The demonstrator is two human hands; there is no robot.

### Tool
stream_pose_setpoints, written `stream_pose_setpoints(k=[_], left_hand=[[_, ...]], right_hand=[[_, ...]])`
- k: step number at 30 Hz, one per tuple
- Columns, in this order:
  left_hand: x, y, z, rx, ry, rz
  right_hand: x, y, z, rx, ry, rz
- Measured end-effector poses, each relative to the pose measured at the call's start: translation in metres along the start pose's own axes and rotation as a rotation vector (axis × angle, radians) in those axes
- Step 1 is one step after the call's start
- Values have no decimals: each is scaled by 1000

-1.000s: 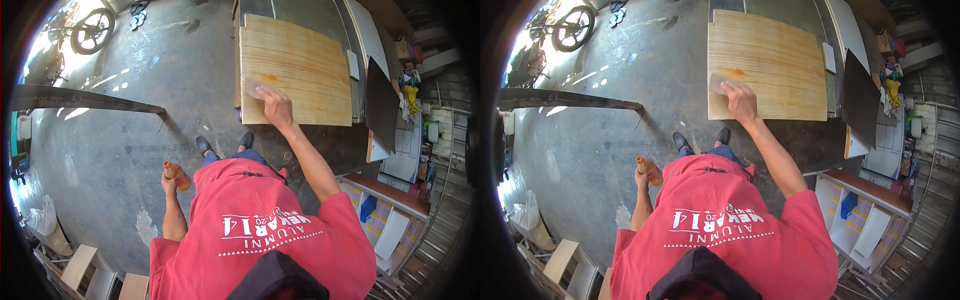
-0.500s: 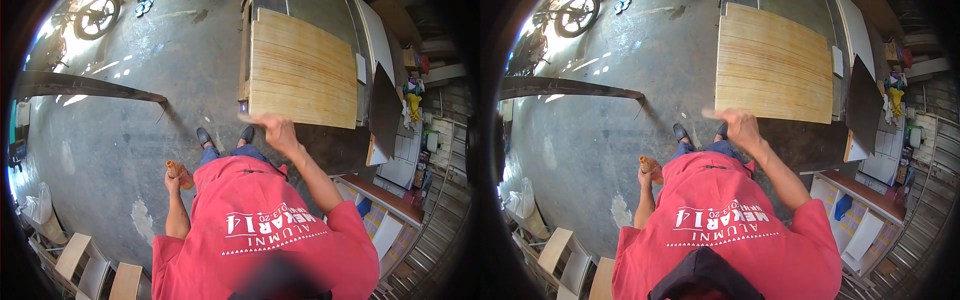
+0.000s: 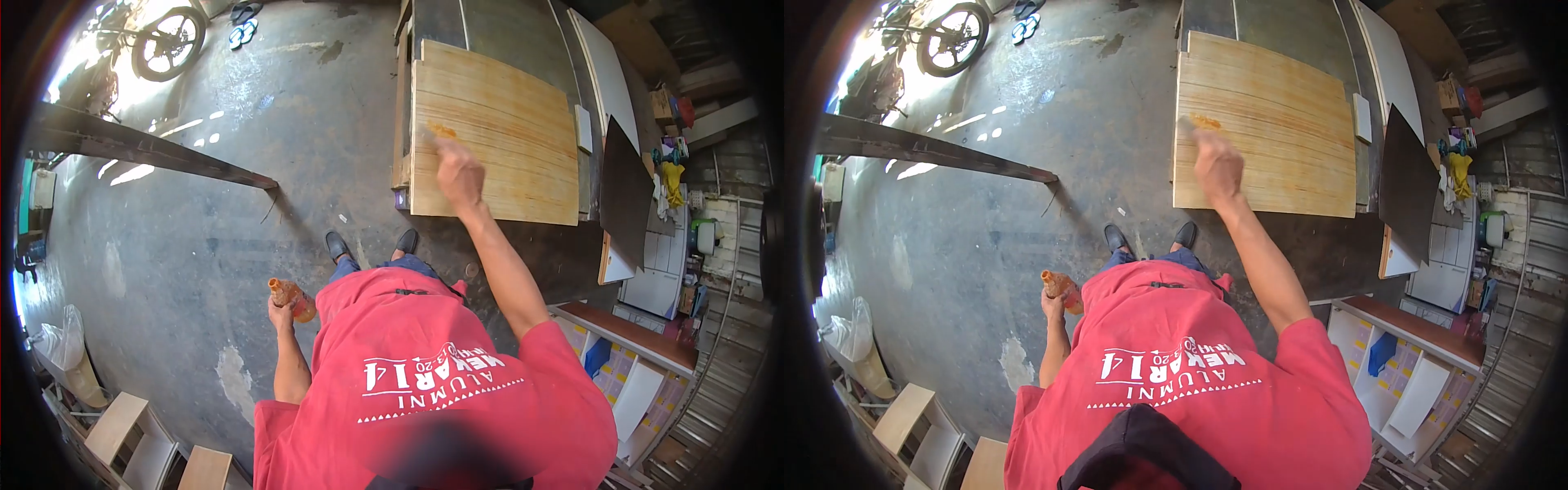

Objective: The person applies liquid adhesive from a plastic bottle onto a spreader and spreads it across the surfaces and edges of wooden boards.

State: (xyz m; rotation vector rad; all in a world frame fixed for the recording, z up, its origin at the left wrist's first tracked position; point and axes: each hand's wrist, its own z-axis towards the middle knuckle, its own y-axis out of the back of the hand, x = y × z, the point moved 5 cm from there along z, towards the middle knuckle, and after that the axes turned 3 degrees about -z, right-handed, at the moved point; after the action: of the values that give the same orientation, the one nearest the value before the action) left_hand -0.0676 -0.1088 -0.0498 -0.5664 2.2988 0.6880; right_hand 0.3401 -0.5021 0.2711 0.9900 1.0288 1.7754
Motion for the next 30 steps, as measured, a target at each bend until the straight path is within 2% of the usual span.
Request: stream_pose_setpoints(k=[1,2,4,8,10,12,14,15,16,18,20,22,23,26,30], left_hand=[[-12,2,-2,-31,-12,32],[-23,5,-7,-63,-24,67],[-11,9,5,-66,-19,58],[1,10,16,-54,-11,124],[18,13,25,-44,13,141],[22,15,33,-42,41,153],[3,16,21,-7,32,111],[-6,19,16,-6,29,112],[-15,22,13,-17,34,146],[-21,27,26,-26,22,173],[0,34,44,-29,47,5],[-19,41,40,-56,56,48],[-20,47,45,-68,34,72],[-17,59,67,-89,8,132],[-27,59,71,-54,35,140]], right_hand=[[-7,5,8,-74,-94,-21],[-9,1,16,-68,-91,-17],[-19,-12,26,107,-284,-110],[31,-24,27,162,-247,-49],[54,-18,28,274,-270,65],[43,-19,38,269,-304,62],[22,-1,55,91,-381,11],[18,2,62,-114,-254,16],[10,-9,53,-119,-258,16],[11,-40,48,81,-37,-90],[25,-24,56,12,20,-15],[4,-12,63,92,-313,-153],[-11,-20,66,25,-364,-173],[-4,-45,70,99,-395,-155],[41,-48,82,198,-377,-105]])
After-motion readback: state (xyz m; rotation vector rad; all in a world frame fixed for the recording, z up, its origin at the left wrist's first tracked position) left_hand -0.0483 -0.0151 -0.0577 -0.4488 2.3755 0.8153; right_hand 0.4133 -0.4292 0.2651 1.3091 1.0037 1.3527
